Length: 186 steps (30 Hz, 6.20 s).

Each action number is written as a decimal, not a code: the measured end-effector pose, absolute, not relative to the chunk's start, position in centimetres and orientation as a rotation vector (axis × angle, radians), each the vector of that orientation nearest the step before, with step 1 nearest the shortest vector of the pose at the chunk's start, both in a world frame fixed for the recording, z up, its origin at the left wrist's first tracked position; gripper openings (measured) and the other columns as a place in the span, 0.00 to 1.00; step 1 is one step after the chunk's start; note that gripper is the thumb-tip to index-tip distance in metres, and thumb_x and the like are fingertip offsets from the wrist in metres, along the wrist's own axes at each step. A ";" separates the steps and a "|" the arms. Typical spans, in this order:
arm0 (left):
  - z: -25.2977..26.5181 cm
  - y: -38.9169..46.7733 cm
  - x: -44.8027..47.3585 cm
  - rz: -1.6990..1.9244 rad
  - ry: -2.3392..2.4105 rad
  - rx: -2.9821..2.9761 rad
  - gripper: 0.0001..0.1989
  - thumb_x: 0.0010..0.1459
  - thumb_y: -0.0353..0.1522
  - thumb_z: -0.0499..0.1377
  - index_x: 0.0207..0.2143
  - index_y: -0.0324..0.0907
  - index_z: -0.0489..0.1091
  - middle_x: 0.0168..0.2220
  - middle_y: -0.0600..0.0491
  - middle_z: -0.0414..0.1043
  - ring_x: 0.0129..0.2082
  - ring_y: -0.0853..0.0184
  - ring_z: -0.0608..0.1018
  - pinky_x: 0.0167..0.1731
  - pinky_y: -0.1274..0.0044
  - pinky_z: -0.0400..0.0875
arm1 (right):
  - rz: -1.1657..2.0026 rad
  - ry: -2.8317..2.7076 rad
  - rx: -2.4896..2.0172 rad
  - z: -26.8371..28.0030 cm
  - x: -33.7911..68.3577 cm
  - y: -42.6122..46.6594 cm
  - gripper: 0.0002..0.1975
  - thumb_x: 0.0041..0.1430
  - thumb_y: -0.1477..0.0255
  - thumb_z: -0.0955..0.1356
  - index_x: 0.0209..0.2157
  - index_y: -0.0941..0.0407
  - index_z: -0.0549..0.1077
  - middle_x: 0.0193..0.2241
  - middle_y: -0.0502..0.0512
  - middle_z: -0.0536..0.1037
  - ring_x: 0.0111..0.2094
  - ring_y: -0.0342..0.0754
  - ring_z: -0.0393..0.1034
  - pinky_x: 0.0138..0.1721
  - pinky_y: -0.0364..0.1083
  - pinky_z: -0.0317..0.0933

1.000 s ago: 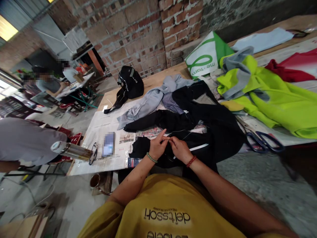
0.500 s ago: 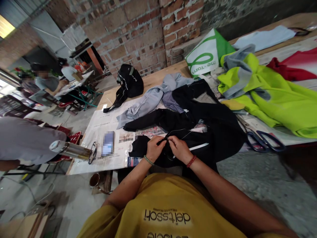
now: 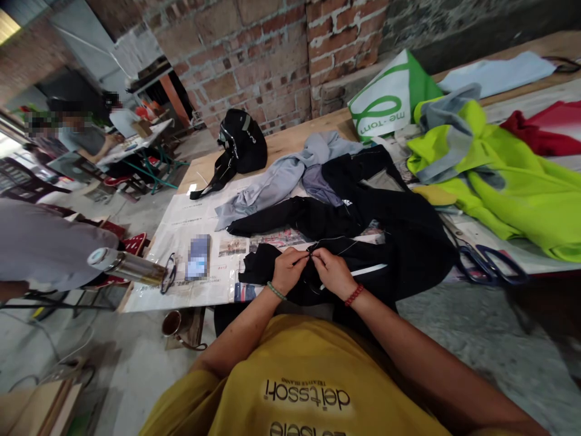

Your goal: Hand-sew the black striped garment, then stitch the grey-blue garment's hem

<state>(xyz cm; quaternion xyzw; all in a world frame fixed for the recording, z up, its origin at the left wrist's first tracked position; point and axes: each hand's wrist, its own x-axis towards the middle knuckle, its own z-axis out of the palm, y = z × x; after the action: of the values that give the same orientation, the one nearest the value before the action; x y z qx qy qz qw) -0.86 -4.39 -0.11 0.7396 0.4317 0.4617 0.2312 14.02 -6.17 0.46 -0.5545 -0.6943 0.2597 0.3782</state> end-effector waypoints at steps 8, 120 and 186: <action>-0.1 -4.3 -0.9 1.242 1.225 2.034 0.07 0.53 0.27 0.58 0.34 0.40 0.75 0.29 0.52 0.74 0.29 0.72 0.74 0.33 0.79 0.71 | 0.728 -1.691 -1.425 0.7 14.0 -6.4 0.09 0.55 0.69 0.60 0.37 0.54 0.66 0.23 0.50 0.74 0.23 0.45 0.68 0.26 0.43 0.60; 0.2 -3.9 -1.6 1.242 1.202 1.814 0.04 0.50 0.31 0.60 0.26 0.39 0.74 0.26 0.53 0.73 0.28 0.70 0.74 0.32 0.78 0.69 | -0.388 -1.426 -1.382 14.0 25.3 4.5 0.11 0.61 0.77 0.59 0.42 0.64 0.69 0.33 0.60 0.78 0.37 0.44 0.73 0.44 0.46 0.62; 1.5 -2.4 -4.3 1.042 1.320 1.793 0.04 0.50 0.27 0.57 0.27 0.39 0.72 0.26 0.54 0.72 0.28 0.71 0.73 0.32 0.79 0.68 | 0.799 -1.086 -1.342 0.4 15.9 -0.3 0.11 0.53 0.63 0.63 0.33 0.56 0.68 0.21 0.48 0.71 0.17 0.38 0.58 0.19 0.39 0.56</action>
<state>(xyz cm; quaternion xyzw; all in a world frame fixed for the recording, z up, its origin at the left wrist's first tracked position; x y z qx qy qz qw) -4.26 -2.45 1.49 0.6874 0.5060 0.3992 0.3349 15.87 -0.27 0.39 -0.5743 -0.4649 0.3419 0.5807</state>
